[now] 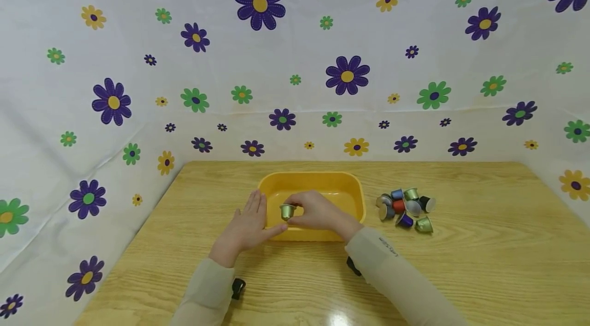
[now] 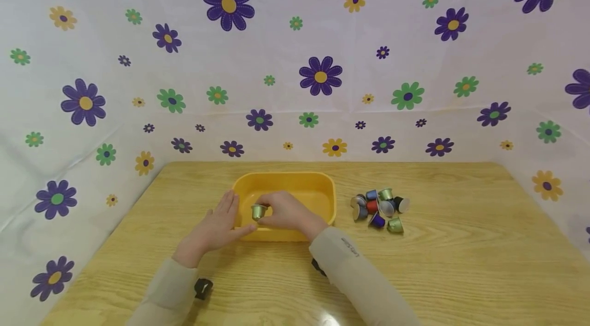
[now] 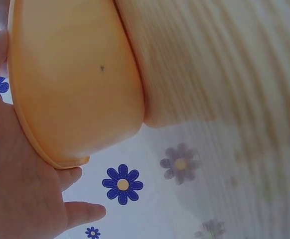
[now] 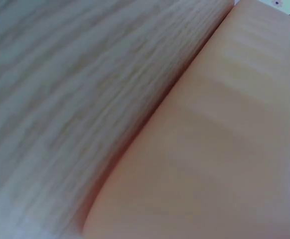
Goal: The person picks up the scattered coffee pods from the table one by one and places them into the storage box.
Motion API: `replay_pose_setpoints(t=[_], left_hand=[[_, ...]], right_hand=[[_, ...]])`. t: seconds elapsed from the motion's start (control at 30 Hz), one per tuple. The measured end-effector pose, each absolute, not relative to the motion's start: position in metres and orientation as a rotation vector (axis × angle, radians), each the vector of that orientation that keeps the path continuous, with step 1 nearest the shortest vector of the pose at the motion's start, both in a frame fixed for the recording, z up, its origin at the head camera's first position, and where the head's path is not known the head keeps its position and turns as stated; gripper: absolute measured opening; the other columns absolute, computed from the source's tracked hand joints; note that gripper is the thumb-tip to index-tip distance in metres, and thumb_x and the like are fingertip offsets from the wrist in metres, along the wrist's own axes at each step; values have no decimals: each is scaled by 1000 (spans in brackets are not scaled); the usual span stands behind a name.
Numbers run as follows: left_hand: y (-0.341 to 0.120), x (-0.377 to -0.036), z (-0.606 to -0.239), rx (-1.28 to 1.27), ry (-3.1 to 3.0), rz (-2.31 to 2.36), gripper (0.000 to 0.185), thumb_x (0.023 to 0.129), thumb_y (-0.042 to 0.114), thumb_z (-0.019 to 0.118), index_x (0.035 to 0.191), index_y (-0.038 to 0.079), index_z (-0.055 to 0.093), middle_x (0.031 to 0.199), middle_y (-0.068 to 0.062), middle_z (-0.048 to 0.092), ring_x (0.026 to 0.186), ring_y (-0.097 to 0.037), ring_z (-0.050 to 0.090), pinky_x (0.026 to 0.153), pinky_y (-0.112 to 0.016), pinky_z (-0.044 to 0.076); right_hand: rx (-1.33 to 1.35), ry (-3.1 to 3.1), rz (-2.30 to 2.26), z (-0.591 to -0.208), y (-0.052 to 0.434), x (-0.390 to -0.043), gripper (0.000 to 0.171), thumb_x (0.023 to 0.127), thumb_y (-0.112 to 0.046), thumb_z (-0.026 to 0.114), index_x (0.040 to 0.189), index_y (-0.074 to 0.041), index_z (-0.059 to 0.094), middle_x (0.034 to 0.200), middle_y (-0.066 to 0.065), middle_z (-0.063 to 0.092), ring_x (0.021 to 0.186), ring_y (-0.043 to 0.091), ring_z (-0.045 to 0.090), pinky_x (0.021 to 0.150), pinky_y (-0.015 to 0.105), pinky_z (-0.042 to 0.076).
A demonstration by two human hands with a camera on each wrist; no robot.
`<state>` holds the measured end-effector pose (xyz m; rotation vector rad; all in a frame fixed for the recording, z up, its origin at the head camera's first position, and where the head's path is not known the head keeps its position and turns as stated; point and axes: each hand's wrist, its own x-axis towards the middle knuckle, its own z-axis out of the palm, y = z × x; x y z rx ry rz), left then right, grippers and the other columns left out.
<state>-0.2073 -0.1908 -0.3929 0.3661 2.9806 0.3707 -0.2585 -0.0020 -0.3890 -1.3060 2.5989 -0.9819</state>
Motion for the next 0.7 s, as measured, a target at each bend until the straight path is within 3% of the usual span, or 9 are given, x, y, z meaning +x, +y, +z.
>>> replay_pose_setpoints(t=[0.7], left_hand=[[-190,-207,-394,375,2991,375,103,77,72,34,138,-7,9,144,-21,-2,132,-31,-2,96,-60,16]], right_hand=[[-1301,2633,-868,-399,-12,-264,23,79,-14,67,101,-7,64,95,-2,64,87,7,57,78,22,45]])
